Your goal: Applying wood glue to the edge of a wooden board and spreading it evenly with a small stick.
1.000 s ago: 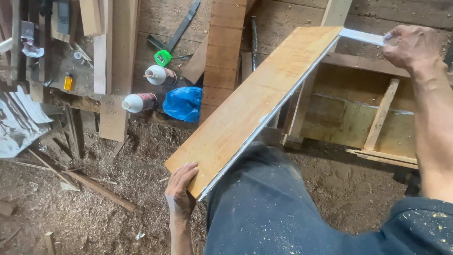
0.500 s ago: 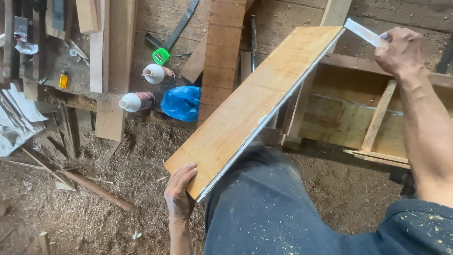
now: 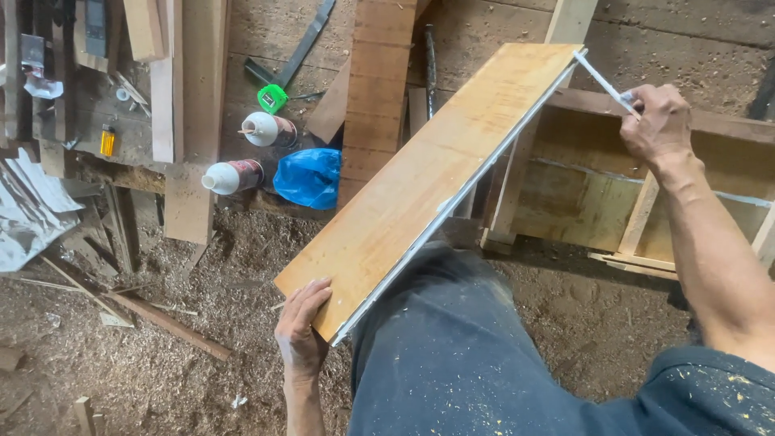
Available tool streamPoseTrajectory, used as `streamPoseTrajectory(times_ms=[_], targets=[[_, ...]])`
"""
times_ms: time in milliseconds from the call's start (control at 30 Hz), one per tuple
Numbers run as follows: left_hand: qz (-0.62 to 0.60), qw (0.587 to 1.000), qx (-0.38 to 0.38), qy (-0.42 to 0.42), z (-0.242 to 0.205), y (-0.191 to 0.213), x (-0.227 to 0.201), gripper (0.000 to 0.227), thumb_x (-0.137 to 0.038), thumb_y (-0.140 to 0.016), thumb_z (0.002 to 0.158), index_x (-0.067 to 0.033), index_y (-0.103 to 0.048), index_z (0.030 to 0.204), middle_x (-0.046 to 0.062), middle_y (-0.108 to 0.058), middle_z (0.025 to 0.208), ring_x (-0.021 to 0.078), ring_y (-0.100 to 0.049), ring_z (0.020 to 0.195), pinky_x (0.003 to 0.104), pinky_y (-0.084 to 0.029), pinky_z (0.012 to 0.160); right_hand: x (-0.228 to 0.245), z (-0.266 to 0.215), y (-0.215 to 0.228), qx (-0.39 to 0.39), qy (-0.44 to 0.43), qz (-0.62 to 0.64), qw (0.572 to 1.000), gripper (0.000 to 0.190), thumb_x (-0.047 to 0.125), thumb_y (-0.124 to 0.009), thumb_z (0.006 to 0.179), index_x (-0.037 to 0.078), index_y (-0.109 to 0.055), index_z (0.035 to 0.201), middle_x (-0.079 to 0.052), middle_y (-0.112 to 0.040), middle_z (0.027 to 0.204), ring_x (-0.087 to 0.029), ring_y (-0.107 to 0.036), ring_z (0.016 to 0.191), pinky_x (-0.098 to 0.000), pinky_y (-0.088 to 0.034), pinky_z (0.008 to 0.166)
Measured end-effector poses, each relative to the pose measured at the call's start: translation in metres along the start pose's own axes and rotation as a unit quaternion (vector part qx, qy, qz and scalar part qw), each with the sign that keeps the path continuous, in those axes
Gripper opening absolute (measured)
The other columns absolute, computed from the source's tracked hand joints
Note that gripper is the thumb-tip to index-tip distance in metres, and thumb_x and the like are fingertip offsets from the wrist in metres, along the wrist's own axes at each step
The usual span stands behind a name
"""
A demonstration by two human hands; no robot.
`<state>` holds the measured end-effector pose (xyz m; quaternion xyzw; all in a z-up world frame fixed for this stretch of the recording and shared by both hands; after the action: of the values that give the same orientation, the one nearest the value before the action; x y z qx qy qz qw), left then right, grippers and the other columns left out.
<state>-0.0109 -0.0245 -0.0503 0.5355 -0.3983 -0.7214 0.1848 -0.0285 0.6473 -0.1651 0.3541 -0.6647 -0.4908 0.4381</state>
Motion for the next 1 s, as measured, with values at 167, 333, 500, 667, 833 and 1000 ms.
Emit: streamPoseTrajectory(times_ms=[167, 333, 500, 667, 833, 1000], targets=[[0.004, 1.0, 0.002, 0.006, 0.006, 0.004, 0.001, 0.04, -0.007, -0.083, 0.081, -0.0138, -0.071, 0.118, 0.009, -0.075, 0.123, 0.025, -0.073, 0.115, 0.043, -0.058, 0.105, 0.001, -0.025, -0.008, -0.034, 0.052, 0.034, 0.997, 0.023, -0.009, -0.056, 0.097, -0.01, -0.073, 0.113, -0.024, -0.068, 0.105, -0.031, -0.062, 0.091, -0.0422, -0.058, 0.073], [0.009, 1.0, 0.009, 0.003, 0.008, 0.005, 0.009, 0.038, -0.007, -0.082, 0.083, -0.014, -0.071, 0.118, 0.009, -0.074, 0.124, 0.0252, -0.073, 0.117, 0.042, -0.057, 0.106, 0.017, -0.029, 0.036, 0.026, -0.038, 0.154, 0.987, 0.025, 0.002, -0.069, 0.105, -0.008, -0.071, 0.128, -0.024, -0.073, 0.101, -0.027, -0.065, 0.075, -0.0365, -0.057, 0.06], [-0.014, 0.999, 0.031, 0.042, 0.015, 0.011, 0.003, 0.038, -0.004, -0.08, 0.083, -0.0139, -0.072, 0.119, 0.011, -0.073, 0.128, 0.0251, -0.071, 0.118, 0.041, -0.058, 0.107, -0.004, -0.004, 0.045, 0.121, -0.289, 0.31, 0.898, 0.028, 0.008, -0.068, 0.107, 0.004, -0.066, 0.134, -0.016, -0.07, 0.106, -0.019, -0.063, 0.084, -0.0273, -0.053, 0.068], [-0.031, 0.999, 0.009, 0.016, 0.016, 0.011, 0.0, 0.035, -0.001, -0.079, 0.086, -0.0116, -0.072, 0.118, 0.013, -0.074, 0.125, 0.0267, -0.073, 0.115, 0.038, -0.062, 0.103, -0.045, 0.033, 0.034, 0.144, -0.334, 0.272, 0.891, 0.013, 0.013, -0.069, 0.106, 0.008, -0.073, 0.117, -0.008, -0.071, 0.101, -0.011, -0.056, 0.073, -0.023, -0.045, 0.053], [-0.01, 1.0, 0.009, 0.016, 0.009, 0.006, 0.008, 0.041, -0.005, -0.082, 0.083, -0.0167, -0.07, 0.121, 0.01, -0.074, 0.126, 0.0249, -0.073, 0.117, 0.041, -0.059, 0.106, -0.11, 0.074, -0.006, 0.113, -0.247, 0.187, 0.944, 0.011, 0.007, -0.069, 0.102, 0.012, -0.078, 0.107, -0.004, -0.073, 0.093, -0.006, -0.048, 0.058, -0.0274, -0.031, 0.034], [0.003, 0.999, 0.017, 0.037, 0.006, 0.005, 0.01, 0.039, -0.008, -0.084, 0.082, -0.0182, -0.072, 0.118, 0.007, -0.074, 0.125, 0.0229, -0.072, 0.118, 0.041, -0.057, 0.106, -0.114, 0.085, -0.002, 0.099, -0.252, 0.189, 0.944, 0.006, 0.008, -0.075, 0.104, 0.01, -0.078, 0.109, -0.007, -0.073, 0.085, -0.007, -0.049, 0.054, -0.0257, -0.036, 0.035]])
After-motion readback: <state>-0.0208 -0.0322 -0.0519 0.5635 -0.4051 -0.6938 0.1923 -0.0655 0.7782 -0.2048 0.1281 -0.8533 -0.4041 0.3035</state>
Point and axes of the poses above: each hand's wrist, its own z-axis towards the middle knuckle, its own y-axis out of the back of the hand, x = y × z, the point moved 2 cm from there along z, towards the middle knuckle
